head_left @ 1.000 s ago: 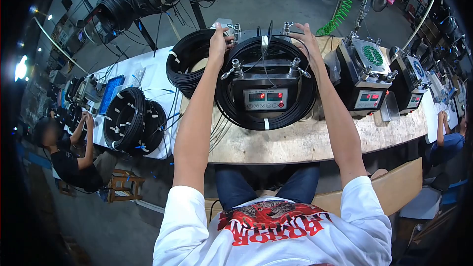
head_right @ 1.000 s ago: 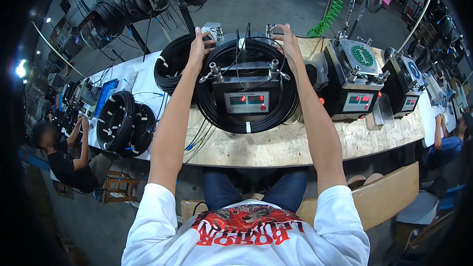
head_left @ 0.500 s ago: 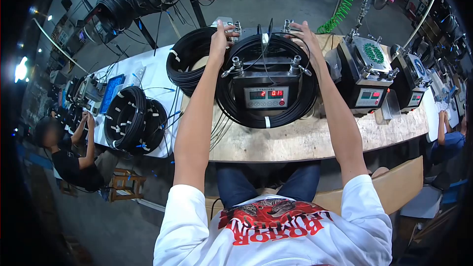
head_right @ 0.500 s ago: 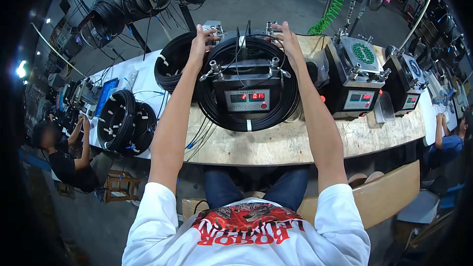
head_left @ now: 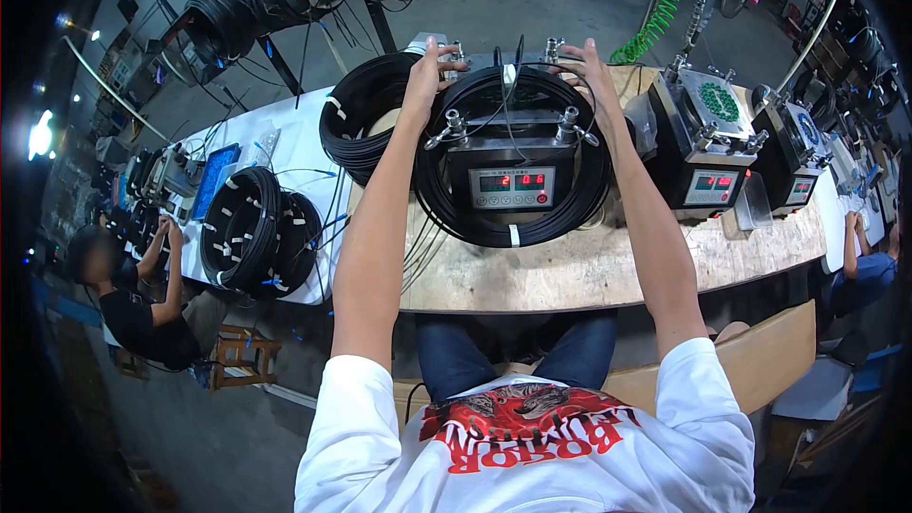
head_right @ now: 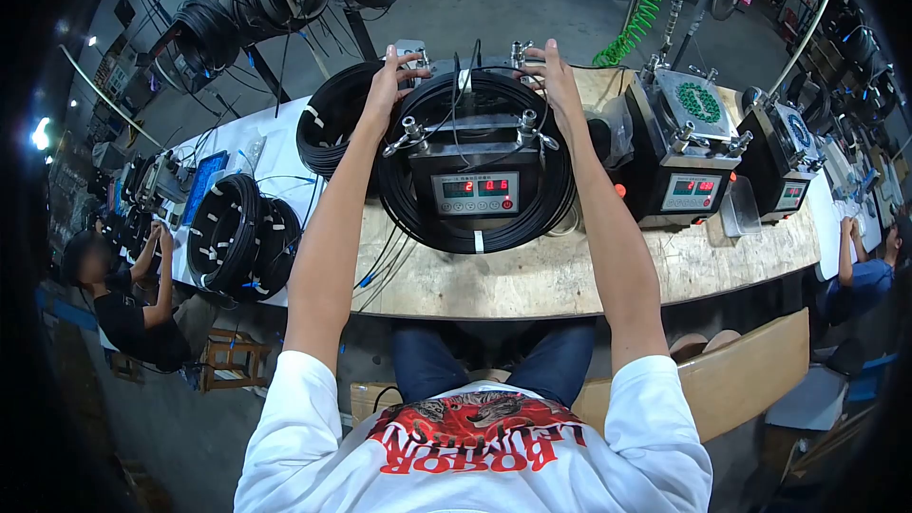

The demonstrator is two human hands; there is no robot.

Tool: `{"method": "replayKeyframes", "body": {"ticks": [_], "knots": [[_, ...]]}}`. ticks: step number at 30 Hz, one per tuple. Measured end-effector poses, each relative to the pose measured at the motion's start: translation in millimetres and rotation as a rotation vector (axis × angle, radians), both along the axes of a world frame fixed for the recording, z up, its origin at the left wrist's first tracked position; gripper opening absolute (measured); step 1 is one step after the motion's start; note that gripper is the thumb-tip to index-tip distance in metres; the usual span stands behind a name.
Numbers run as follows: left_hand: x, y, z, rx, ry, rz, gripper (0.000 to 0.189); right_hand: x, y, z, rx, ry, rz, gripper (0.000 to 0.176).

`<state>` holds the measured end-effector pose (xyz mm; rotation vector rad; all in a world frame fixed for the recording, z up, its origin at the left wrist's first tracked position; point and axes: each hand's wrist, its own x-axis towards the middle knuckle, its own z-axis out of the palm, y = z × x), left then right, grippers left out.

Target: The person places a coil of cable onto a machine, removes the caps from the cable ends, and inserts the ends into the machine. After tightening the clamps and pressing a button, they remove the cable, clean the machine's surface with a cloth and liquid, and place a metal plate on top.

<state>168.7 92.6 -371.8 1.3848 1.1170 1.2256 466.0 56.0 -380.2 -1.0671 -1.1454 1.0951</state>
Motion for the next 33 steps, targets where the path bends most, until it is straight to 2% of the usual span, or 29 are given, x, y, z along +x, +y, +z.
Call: {"method": "replayKeyframes", "body": {"ticks": [6, 9, 15, 18, 21, 24, 30, 33], "knots": [[-2.8, 2.2, -2.7, -0.013, -0.022, -0.007, 0.083, -0.1, 1.0, 0.2, -0.02, -0.054, -0.007, 0.078], [-5.0, 6.1, -6.0, -0.012, -0.034, -0.02, 0.083, -0.9, -1.4, 1.7, -0.002, 0.002, 0.043, 0.078], [-2.1, 0.3, 1.8, -0.041, -0.013, -0.05, 0.08, -0.3, -0.1, 1.5, 0.046, 0.043, 0.0, 0.076], [-1.6, -1.4, 1.8, -0.021, -0.005, -0.057, 0.079, -7.7, -2.0, 1.0, 0.075, -0.009, -0.169, 0.077], [-1.4, -0.8, 1.0, -0.005, -0.013, -0.04, 0.078, -6.2, -10.5, 7.5, -0.049, -0.034, -0.129, 0.08], [-3.7, -0.6, -0.6, -0.019, -0.057, -0.023, 0.079, -6.2, -8.6, 6.6, -0.029, -0.101, -0.15, 0.079], [-9.6, 7.4, -9.6, -0.035, -0.08, 0.023, 0.082, -5.9, -5.2, 2.0, -0.025, -0.034, -0.07, 0.075], [-8.0, 5.3, -5.3, -0.078, -0.086, 0.033, 0.083, -8.1, -8.9, 4.4, 0.027, -0.068, -0.106, 0.074]]}}
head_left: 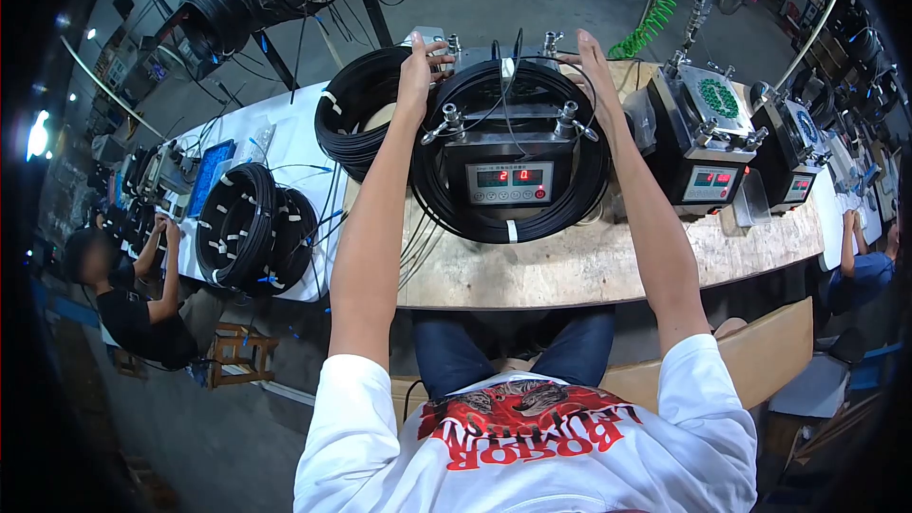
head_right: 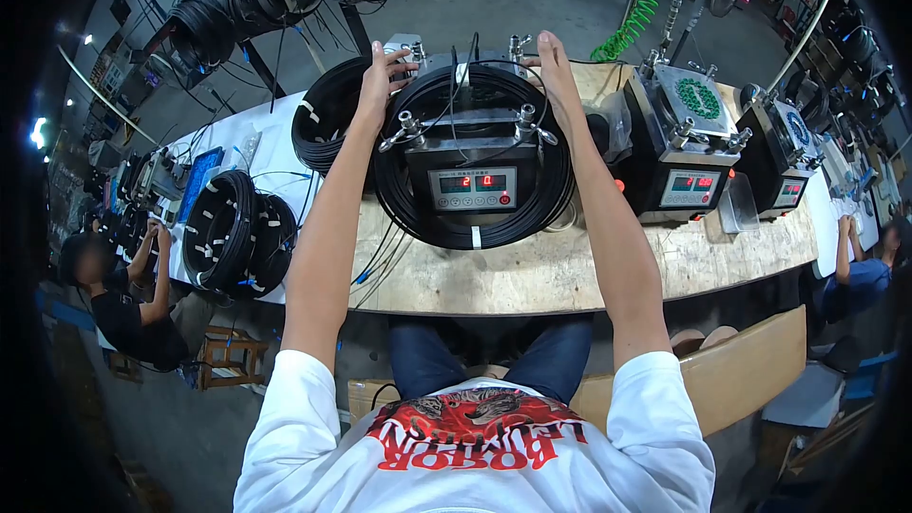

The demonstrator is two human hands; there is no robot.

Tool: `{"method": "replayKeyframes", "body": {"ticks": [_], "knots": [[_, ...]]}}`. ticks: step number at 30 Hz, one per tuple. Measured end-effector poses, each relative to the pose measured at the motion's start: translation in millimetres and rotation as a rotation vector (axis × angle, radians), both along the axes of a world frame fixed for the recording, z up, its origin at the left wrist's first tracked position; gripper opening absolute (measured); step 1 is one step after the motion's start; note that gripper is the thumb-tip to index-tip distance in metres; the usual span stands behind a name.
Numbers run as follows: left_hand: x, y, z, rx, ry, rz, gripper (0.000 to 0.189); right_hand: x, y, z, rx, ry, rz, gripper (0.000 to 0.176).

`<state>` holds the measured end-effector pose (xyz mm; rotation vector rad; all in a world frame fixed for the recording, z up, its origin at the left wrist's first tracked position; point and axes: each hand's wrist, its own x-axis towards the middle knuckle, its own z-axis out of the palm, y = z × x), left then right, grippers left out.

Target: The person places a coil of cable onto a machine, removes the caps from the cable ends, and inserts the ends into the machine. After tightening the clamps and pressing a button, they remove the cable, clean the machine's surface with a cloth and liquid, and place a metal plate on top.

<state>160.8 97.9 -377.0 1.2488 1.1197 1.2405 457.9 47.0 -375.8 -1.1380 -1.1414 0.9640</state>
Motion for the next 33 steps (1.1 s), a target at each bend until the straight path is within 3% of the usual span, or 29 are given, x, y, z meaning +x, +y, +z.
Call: {"method": "replayKeyframes", "body": {"ticks": [6, 12, 17, 23, 30, 33], "knots": [[2.2, -1.2, 0.7, 0.049, -0.03, -0.005, 0.079, 0.0, 8.6, -7.0, 0.038, 0.106, -0.042, 0.069], [4.1, -1.7, -3.0, 0.103, 0.114, 0.004, 0.077, 13.7, 24.7, -22.0, 0.005, -0.068, -0.038, 0.073], [2.8, -2.0, -3.2, 0.143, 0.147, 0.014, 0.077, 1.7, 9.1, -11.9, 0.065, 0.002, 0.008, 0.07], [3.4, -5.2, 3.7, 0.043, 0.088, -0.03, 0.083, 1.1, 8.1, -9.3, 0.101, 0.027, -0.002, 0.071], [6.4, -2.2, -1.3, 0.103, 0.043, 0.004, 0.077, 1.4, 5.9, -8.9, 0.046, -0.002, -0.07, 0.069], [6.2, -1.9, -3.0, 0.117, 0.024, 0.022, 0.076, 6.5, 9.1, -10.4, 0.013, -0.131, -0.049, 0.073]]}}
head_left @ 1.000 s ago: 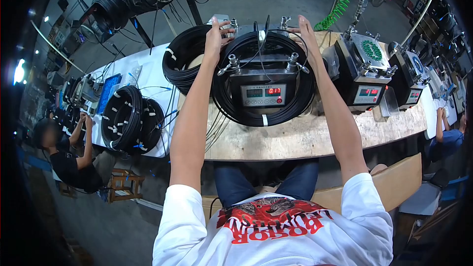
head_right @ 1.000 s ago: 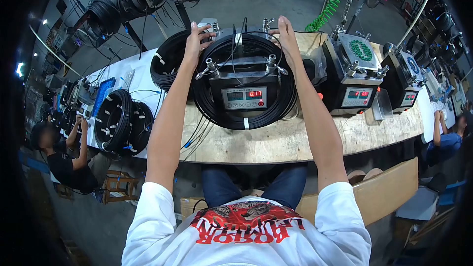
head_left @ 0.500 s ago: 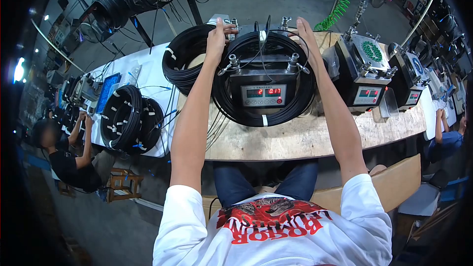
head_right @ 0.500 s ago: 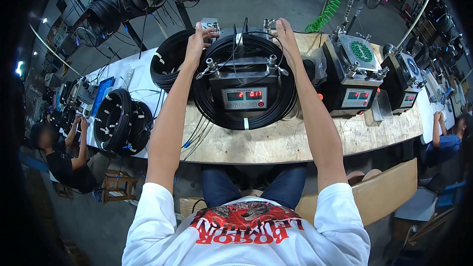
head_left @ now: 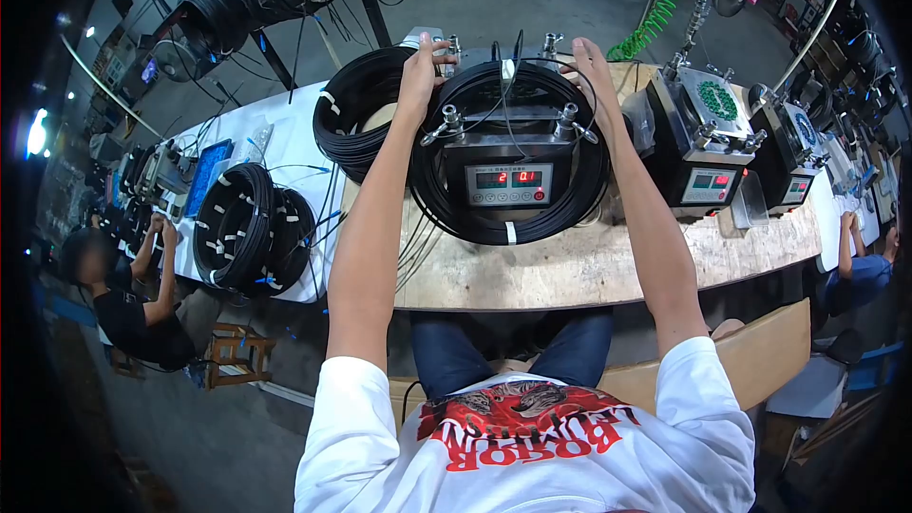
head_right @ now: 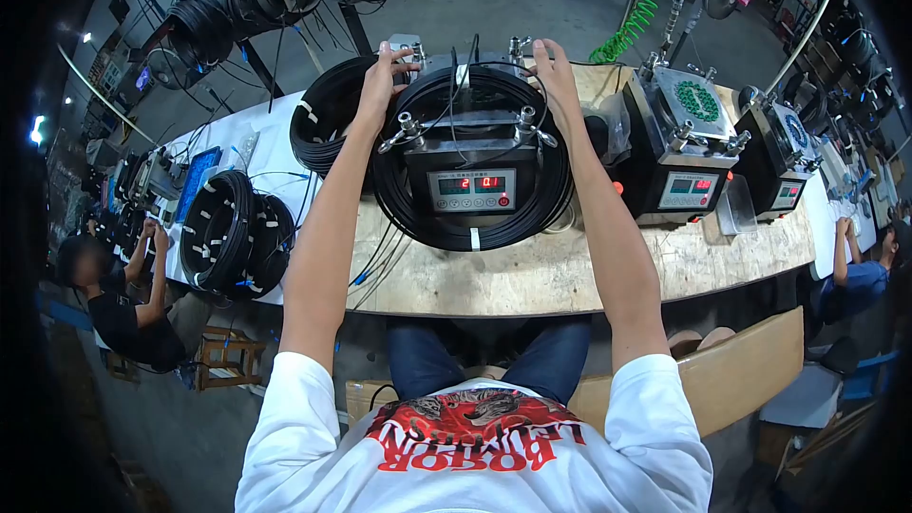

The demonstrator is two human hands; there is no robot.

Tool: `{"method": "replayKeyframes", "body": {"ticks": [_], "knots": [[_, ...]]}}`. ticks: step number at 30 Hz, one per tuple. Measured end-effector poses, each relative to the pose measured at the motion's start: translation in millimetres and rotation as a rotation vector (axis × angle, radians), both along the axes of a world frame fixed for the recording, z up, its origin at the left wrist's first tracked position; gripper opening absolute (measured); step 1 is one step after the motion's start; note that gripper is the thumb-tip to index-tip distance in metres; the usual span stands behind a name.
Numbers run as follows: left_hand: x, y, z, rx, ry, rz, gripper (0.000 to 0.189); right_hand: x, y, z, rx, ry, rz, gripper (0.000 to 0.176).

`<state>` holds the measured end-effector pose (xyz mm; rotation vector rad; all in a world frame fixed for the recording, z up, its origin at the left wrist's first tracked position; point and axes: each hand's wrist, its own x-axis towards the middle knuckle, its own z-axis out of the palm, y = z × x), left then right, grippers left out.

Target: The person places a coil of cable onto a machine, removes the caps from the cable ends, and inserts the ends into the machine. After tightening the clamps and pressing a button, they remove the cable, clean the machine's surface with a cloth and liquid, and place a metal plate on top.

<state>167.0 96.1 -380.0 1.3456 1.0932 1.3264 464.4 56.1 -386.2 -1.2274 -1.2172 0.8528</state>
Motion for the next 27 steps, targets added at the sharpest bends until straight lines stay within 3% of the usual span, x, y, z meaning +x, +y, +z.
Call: {"method": "replayKeyframes", "body": {"ticks": [5, 15, 21, 27], "knots": [[-11.9, 13.0, -12.0, -0.072, 0.121, -0.01, 0.073, 3.5, 8.3, -8.3, 0.025, 0.026, 0.039, 0.071], [1.0, 1.0, -3.1, 0.017, 0.019, 0.013, 0.059, -4.5, -1.8, 0.0, 0.029, 0.204, 0.04, 0.062], [-4.1, 9.7, -12.0, -0.033, 0.055, 0.012, 0.062, 4.6, 9.8, -9.2, 0.009, 0.006, 0.079, 0.07], [-6.7, 11.7, -12.1, -0.076, 0.107, 0.039, 0.065, 6.8, 20.1, -16.5, 0.067, -0.003, 0.098, 0.07]]}}
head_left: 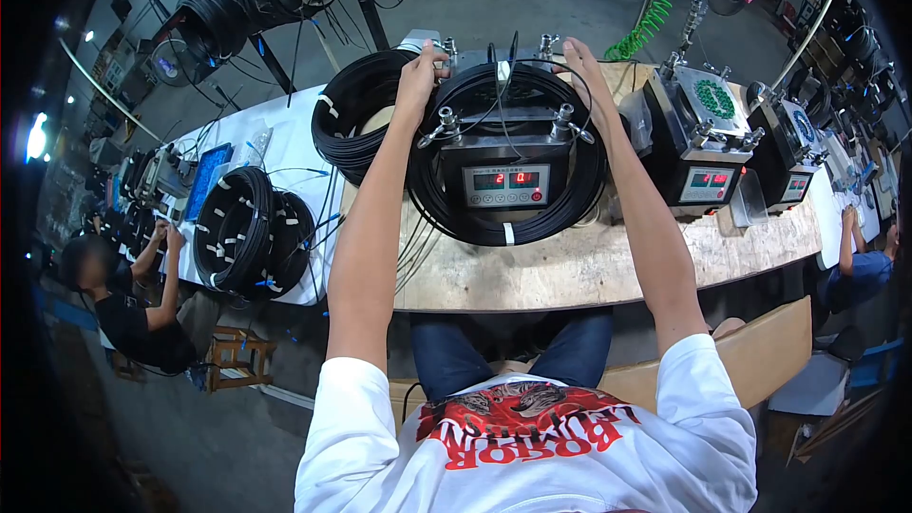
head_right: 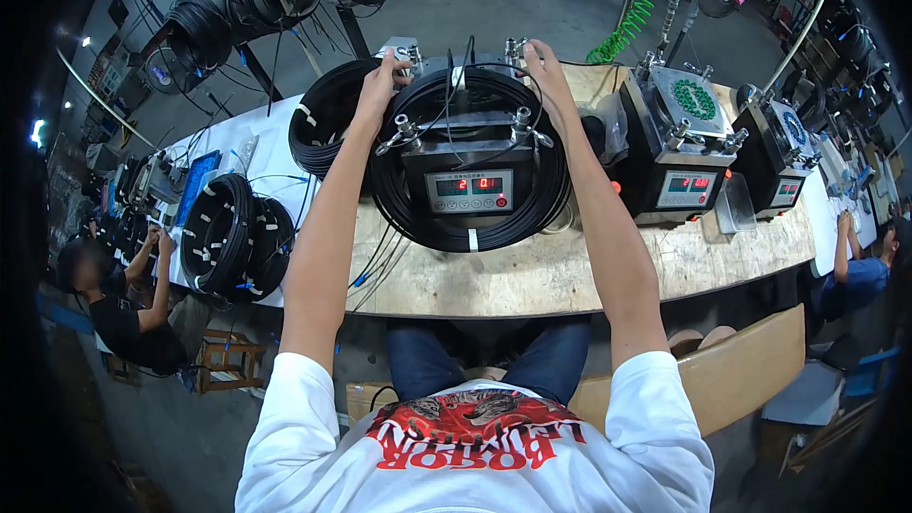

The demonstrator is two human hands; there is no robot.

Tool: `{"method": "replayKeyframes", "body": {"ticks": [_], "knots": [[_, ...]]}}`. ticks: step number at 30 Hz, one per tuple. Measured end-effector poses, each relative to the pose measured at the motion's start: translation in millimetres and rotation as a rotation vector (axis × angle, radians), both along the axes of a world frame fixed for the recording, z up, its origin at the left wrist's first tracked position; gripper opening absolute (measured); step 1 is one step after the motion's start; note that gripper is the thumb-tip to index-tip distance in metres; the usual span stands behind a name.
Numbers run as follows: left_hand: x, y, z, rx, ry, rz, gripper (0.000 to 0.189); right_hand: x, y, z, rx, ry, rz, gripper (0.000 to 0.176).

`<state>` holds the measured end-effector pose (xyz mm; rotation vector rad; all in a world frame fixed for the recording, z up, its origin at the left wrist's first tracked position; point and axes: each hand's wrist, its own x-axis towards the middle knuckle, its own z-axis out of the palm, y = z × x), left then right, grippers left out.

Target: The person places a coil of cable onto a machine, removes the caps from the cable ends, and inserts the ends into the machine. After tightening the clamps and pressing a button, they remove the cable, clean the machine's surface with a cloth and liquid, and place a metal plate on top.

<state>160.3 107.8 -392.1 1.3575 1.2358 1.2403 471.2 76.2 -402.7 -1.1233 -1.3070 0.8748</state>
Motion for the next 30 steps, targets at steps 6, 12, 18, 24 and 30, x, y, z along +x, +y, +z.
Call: {"method": "replayKeyframes", "body": {"ticks": [6, 12, 18, 24, 30], "knots": [[-0.2, 3.6, -3.9, 0.02, -0.007, 0.003, 0.065, -8.5, -16.0, 11.0, 0.021, 0.106, -0.033, 0.059], [-1.6, 6.6, -3.9, 0.0, 0.028, -0.048, 0.069, -7.3, -19.3, 14.2, -0.025, 0.105, -0.044, 0.057], [-1.2, 11.2, -8.9, -0.022, 0.034, -0.026, 0.068, -2.8, -12.3, 6.6, -0.054, 0.128, 0.011, 0.056], [2.3, 0.2, 1.3, 0.003, 0.087, -0.022, 0.069, -6.2, -19.6, 13.0, -0.015, 0.1, 0.025, 0.056], [1.2, 6.9, -2.8, 0.011, 0.082, -0.047, 0.07, -6.8, -24.9, 17.1, 0.029, 0.093, 0.026, 0.055]]}}
